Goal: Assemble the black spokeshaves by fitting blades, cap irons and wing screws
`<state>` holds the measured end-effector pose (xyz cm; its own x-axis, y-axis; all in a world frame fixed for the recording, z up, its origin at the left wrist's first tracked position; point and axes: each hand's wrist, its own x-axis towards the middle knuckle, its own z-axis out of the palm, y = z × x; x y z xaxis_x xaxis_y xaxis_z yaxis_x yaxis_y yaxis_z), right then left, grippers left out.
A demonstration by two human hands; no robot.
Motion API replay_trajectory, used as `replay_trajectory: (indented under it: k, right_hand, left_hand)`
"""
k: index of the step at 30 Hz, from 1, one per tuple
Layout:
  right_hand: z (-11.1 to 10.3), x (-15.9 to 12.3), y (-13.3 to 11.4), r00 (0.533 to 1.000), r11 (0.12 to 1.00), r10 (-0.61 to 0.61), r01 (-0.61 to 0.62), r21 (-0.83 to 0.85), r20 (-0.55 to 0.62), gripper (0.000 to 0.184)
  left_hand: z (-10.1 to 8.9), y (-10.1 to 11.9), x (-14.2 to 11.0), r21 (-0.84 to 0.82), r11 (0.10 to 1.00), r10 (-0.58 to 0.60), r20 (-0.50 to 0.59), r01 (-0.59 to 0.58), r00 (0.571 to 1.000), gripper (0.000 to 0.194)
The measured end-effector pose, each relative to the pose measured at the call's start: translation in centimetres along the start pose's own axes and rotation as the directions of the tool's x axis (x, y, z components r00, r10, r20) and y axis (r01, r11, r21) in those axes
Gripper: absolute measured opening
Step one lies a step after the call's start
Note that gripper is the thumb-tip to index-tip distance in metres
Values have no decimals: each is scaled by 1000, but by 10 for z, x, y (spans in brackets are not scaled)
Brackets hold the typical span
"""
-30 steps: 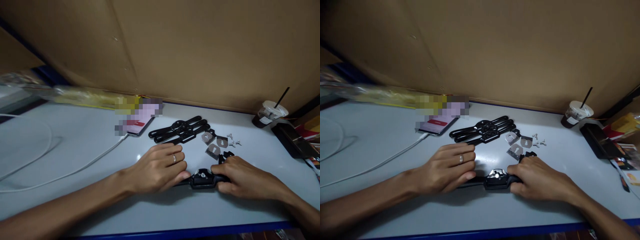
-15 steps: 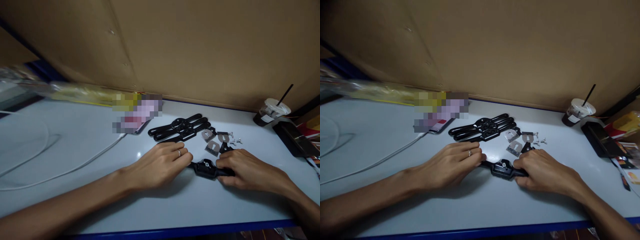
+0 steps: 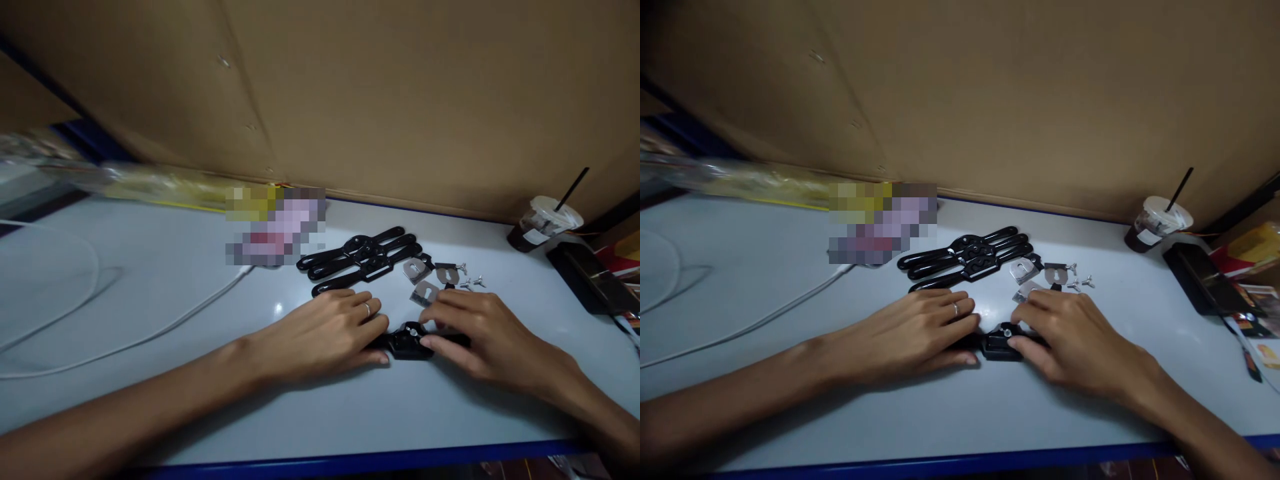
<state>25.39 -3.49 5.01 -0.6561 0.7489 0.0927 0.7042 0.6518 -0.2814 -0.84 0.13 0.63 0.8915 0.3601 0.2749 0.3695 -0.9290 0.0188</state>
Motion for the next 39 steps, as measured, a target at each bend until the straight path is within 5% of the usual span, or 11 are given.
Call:
replay_trajectory:
  k: [10,16,23,31,39]
  right_hand:
    - [21,7,-12,961,957,-246,221,-189,-122,24]
    - [29,7,-16,918,940,-338,315,-133,-209,32]
    - [18,5,-13,860,972,-226,232,-44,-458,28]
    - [28,4,-17,902,945,-290,322,50,-321,28]
    - [24,3,-17,887,947,-320,298,-117,-333,31]
  left_hand:
    - [1,0,-1,-21,1000,0,90,2,996,26]
    - [1,-1,0,-8,999,47,69,-47,997,26]
    - [-1,0,0,-46,999,26,93,-22,995,28]
    - [0,0,-1,-60,998,24,90,-18,996,25]
    - [0,-1,-1,-48,999,25,87,-21,996,27]
